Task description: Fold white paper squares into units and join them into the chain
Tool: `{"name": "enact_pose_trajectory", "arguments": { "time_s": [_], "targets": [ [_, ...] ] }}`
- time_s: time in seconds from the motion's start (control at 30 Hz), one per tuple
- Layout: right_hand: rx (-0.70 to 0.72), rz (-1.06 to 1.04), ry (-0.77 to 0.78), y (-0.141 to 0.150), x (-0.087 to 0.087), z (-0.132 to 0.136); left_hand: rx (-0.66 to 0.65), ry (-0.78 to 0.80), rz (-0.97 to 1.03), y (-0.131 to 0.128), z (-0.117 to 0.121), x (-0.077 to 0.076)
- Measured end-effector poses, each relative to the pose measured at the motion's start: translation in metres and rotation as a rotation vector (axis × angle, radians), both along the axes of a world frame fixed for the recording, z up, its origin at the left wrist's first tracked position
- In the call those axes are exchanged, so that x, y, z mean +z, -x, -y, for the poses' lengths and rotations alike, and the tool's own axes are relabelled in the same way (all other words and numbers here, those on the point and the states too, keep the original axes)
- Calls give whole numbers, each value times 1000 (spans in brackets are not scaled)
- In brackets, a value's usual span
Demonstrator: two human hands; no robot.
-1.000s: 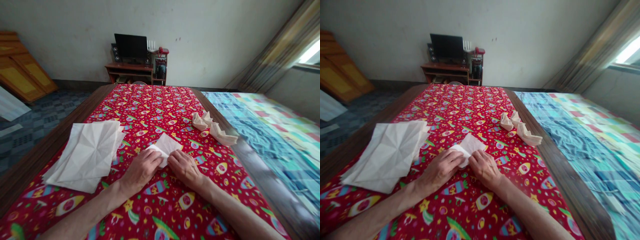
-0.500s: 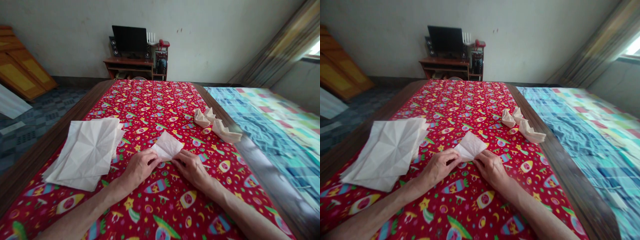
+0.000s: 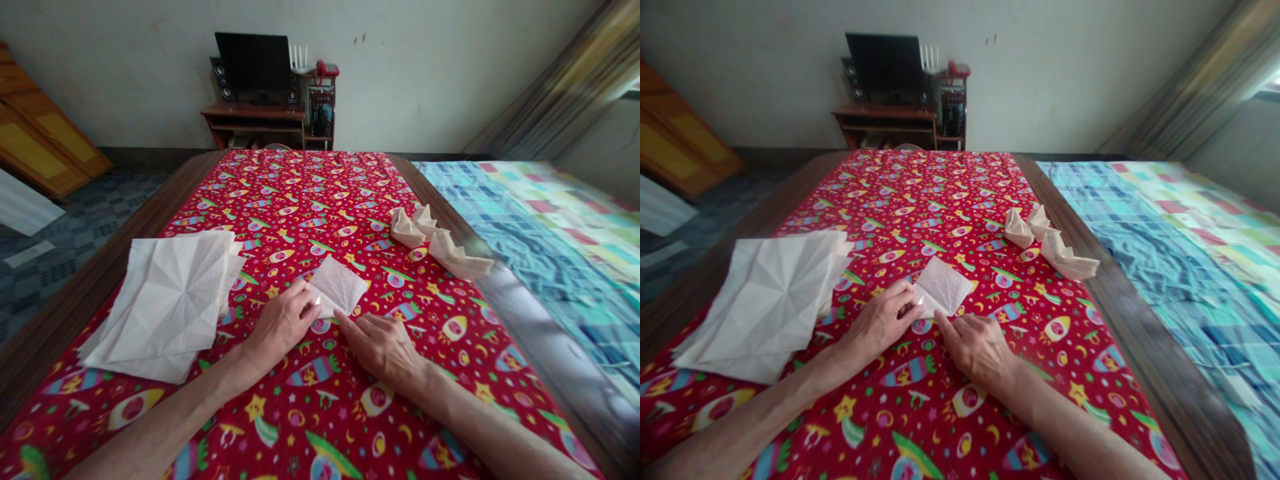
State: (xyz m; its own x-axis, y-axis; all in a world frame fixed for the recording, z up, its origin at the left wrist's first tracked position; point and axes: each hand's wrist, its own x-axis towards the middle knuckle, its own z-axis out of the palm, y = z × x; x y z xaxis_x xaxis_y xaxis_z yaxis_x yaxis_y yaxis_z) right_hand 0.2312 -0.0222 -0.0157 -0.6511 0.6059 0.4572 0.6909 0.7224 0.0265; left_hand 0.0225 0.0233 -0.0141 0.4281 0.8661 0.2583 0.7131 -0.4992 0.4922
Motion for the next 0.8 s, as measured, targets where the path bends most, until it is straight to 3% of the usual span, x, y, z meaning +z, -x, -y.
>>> {"name": "enact_pose_trajectory", "arguments": {
  "time_s": [0.57, 0.8],
  "targets": [
    [-104, 85, 142, 1, -4, 2, 0, -1, -12, 0, -3, 0],
    [-115, 69, 176, 2, -4, 1, 29, -106, -45, -1, 0, -1]
  ]
}}
